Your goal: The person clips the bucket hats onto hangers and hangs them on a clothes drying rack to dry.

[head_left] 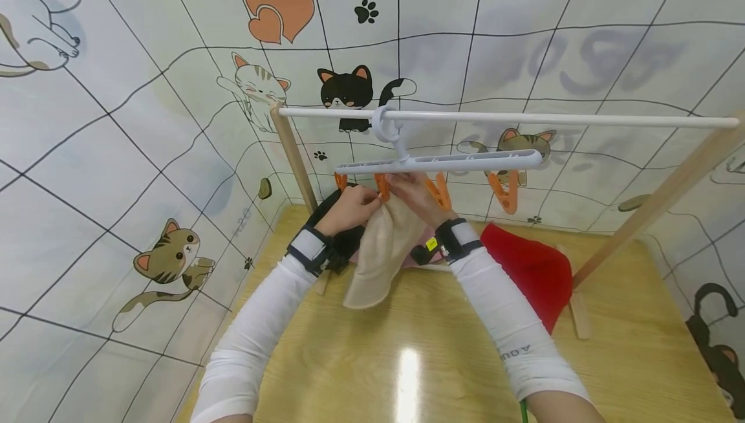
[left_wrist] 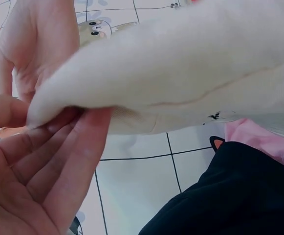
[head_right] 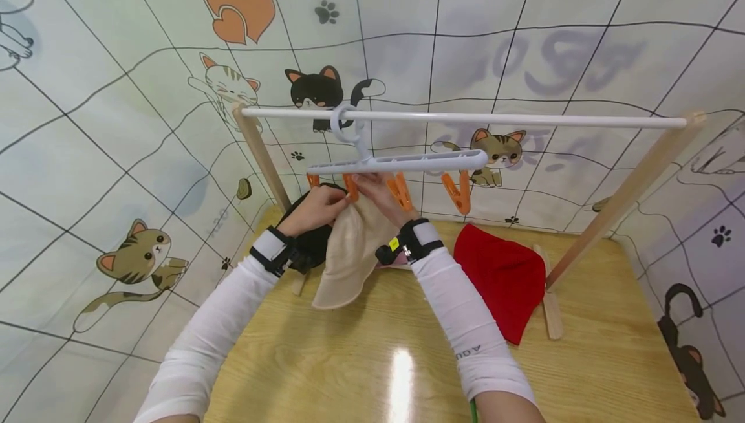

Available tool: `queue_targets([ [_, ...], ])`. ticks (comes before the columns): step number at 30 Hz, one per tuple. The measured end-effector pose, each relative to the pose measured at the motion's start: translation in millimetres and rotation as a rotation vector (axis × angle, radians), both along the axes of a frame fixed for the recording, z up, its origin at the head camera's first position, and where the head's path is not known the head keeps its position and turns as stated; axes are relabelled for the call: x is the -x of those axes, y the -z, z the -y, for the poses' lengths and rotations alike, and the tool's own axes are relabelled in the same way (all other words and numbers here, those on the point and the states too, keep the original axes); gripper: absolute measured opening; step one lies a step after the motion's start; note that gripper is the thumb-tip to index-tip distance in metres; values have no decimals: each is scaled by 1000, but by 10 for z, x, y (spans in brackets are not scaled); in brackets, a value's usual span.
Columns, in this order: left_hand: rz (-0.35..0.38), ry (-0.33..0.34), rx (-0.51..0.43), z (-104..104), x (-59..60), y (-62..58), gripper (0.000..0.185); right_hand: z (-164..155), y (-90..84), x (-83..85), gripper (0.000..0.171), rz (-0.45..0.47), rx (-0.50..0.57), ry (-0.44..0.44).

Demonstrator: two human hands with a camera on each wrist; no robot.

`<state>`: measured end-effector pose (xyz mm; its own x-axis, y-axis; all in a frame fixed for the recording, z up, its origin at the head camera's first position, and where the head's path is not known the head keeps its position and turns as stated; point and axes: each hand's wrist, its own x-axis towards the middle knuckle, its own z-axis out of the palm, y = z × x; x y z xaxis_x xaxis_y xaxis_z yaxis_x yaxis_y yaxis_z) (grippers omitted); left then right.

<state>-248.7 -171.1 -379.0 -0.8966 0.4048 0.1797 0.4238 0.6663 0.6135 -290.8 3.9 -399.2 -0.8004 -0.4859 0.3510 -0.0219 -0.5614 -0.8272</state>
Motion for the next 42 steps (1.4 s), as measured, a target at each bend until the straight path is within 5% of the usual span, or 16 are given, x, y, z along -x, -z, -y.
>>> queue_targets([
  [7, -23, 12, 42, 41, -36, 37, 23, -133, 33, -29, 27, -59, -96, -14],
  [12, 30, 17, 26, 124, -101, 86, 21, -322, 116, -100, 18, -12, -214, 72],
  [14, 50, 14, 23, 159, -141, 97, 19, -412, 183, -126, 20, 43, -230, 103],
  [17, 45, 8, 31, 207, -199, 113, 17, -553, 329, -147, 52, 94, -260, 135],
  [19, 32, 3, 41, 236, -234, 126, 16, -644, 436, -161, 56, 96, -335, 156],
  [24, 78, 18, 26, 287, -296, 150, 13, -851, 701, -212, 36, 81, -481, 168],
  [36, -6, 88, 2, 396, -476, 95, 6, -1142, 1188, -256, 38, 55, -663, 139],
  [42, 12, 97, 17, 432, -579, 199, 5, -1256, 1315, -305, 37, 53, -715, 124],
])
